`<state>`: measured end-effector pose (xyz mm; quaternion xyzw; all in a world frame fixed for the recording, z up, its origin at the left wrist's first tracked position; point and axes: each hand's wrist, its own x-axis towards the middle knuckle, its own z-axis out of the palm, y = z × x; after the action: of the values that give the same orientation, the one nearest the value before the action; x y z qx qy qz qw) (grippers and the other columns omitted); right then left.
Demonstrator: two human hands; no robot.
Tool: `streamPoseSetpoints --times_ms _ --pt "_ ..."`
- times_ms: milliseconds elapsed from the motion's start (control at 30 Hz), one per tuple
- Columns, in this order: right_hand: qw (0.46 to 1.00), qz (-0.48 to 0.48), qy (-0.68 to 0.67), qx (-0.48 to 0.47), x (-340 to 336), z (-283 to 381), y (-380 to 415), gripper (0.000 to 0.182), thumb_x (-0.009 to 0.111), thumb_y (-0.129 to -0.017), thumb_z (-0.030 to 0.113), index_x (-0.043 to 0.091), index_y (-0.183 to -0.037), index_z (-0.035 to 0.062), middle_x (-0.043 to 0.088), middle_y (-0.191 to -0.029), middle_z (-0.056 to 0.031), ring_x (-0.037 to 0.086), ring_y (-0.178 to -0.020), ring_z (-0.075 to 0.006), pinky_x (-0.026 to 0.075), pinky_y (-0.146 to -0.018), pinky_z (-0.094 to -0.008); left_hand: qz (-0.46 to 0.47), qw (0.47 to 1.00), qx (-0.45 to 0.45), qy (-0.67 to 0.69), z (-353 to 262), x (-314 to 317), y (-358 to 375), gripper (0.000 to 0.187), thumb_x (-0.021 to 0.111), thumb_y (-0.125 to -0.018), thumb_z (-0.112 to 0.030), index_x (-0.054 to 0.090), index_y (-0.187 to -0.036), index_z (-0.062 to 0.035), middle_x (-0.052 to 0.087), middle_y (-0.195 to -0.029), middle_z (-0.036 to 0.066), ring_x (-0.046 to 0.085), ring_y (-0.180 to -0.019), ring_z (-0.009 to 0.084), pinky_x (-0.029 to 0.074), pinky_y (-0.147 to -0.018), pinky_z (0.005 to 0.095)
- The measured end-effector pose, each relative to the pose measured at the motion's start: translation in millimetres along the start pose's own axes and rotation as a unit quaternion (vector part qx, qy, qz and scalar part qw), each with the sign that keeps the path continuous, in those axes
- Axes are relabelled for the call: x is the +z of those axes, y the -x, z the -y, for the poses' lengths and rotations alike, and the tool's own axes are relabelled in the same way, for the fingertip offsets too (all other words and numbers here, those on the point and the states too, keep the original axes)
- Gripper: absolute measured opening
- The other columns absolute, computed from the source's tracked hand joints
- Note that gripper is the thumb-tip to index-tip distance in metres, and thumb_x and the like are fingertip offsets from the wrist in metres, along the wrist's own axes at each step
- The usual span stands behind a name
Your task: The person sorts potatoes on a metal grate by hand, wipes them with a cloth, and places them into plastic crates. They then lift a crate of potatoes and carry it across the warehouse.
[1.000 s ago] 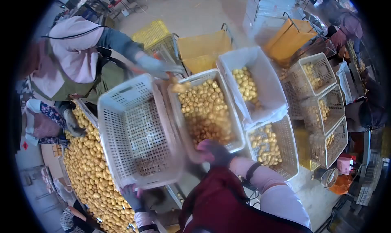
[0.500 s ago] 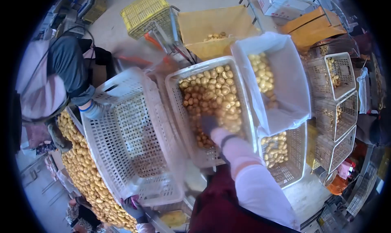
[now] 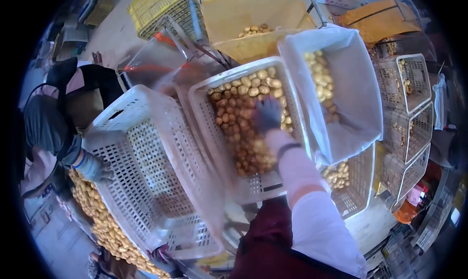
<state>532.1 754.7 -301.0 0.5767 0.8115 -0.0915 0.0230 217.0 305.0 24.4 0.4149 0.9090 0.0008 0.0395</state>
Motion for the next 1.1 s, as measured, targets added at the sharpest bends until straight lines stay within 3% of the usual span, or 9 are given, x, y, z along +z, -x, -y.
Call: streamPoseSetpoints --times_ms 300,433,533,600,667,767,933,1033,1100 --pt "0.946 0.245 -0.212 0.0 10.8 35.0 144.7 0.039 0.065 -0.085 0.027 0.064 -0.12 0.0095 0.059 -0.122 -0.0163 0.054 -0.117 -0.0354 0.045 -0.097 -0.0432 -0.012 0.997 -0.047 0.053 -4.2 0.3 0.8 0.048 0.039 -0.101 -0.042 0.062 -0.081 -0.0042 0.062 -0.084 0.006 0.057 -0.098 0.0238 0.013 -0.122 0.0474" --pt "0.889 0.031 -0.442 0.113 -2.5 25.3 206.6 0.035 0.067 -0.09 0.026 0.058 -0.118 0.0064 0.059 -0.121 -0.0125 0.054 -0.117 -0.0293 0.043 -0.101 -0.0404 -0.043 0.997 -0.031 0.059 -18.5 -2.4 -0.5 0.04 0.046 -0.1 -0.036 0.06 -0.081 -0.0032 0.062 -0.088 0.007 0.056 -0.103 0.0267 0.014 -0.122 0.0467" --pt "0.702 -0.145 -0.5 0.486 -21.0 18.2 233.7 0.037 0.071 -0.085 0.023 0.057 -0.111 0.0011 0.059 -0.111 -0.0167 0.058 -0.102 -0.0305 0.048 -0.089 -0.0396 -0.095 0.995 0.023 0.018 -26.4 -3.5 -4.2 0.042 0.037 -0.1 -0.028 0.065 -0.077 -0.0072 0.067 -0.078 0.007 0.061 -0.082 0.0291 0.028 -0.112 0.053" --pt "0.625 -0.26 -0.439 0.591 12.8 7.4 268.9 0.044 0.075 -0.081 0.028 0.057 -0.108 -0.0013 0.061 -0.1 -0.0161 0.061 -0.089 -0.0302 0.051 -0.081 -0.0399 -0.104 0.994 0.034 0.013 0.9 11.4 3.3 0.04 0.037 -0.1 -0.027 0.065 -0.078 -0.0079 0.067 -0.079 0.006 0.061 -0.083 0.0291 0.026 -0.113 0.0527" --pt "0.669 -0.286 -0.168 0.665 22.1 5.1 266.0 0.047 0.078 -0.078 0.031 0.057 -0.104 -0.0024 0.063 -0.09 -0.014 0.063 -0.078 -0.0299 0.052 -0.075 -0.0407 -0.104 0.993 0.057 0.029 -6.6 8.0 0.3 0.04 0.036 -0.1 -0.028 0.065 -0.08 -0.0093 0.068 -0.082 0.006 0.061 -0.086 0.0301 0.025 -0.112 0.0525" --pt "0.52 -0.347 -0.204 0.753 31.2 24.4 270.2 0.036 0.074 -0.08 0.036 0.059 -0.092 0.0053 0.059 -0.078 -0.0082 0.06 -0.071 -0.029 0.051 -0.07 -0.0438 -0.074 0.991 0.115 0.006 -2.0 2.1 -0.9 0.042 0.034 -0.1 -0.03 0.064 -0.08 -0.0096 0.068 -0.084 0.006 0.061 -0.088 0.0307 0.027 -0.109 0.0527" --pt "0.259 -0.185 -0.753 0.576 78.9 48.9 306.7 0.026 0.066 -0.086 0.036 0.056 -0.086 0.0125 0.052 -0.07 -0.0039 0.054 -0.065 -0.0248 0.048 -0.064 -0.0404 -0.095 0.986 0.136 -0.002 -9.2 -2.5 3.4 0.042 0.033 -0.1 -0.031 0.064 -0.082 -0.0097 0.069 -0.087 0.006 0.062 -0.091 0.0315 0.029 -0.106 0.0531" --pt "0.109 -0.154 -0.83 0.524 65.4 47.9 308.9 0.01 0.051 -0.094 0.019 0.054 -0.099 0.0102 0.05 -0.073 -0.0052 0.05 -0.063 -0.0228 0.045 -0.06 -0.0332 -0.106 0.985 0.137 0.021 -21.4 -6.6 3.3 0.041 0.034 -0.1 -0.031 0.064 -0.084 -0.0093 0.069 -0.089 0.006 0.062 -0.091 0.031 0.029 -0.106 0.0529" --pt "0.097 -0.138 -0.877 0.451 56.2 47.8 320.3 0.012 0.053 -0.095 0.023 0.052 -0.098 0.0113 0.049 -0.071 -0.0049 0.05 -0.062 -0.0215 0.046 -0.059 -0.0341 -0.101 0.984 0.144 0.039 -15.3 -5.5 7.7 0.039 0.035 -0.101 -0.03 0.065 -0.086 -0.0089 0.069 -0.089 0.006 0.062 -0.091 0.0303 0.029 -0.107 0.0526"
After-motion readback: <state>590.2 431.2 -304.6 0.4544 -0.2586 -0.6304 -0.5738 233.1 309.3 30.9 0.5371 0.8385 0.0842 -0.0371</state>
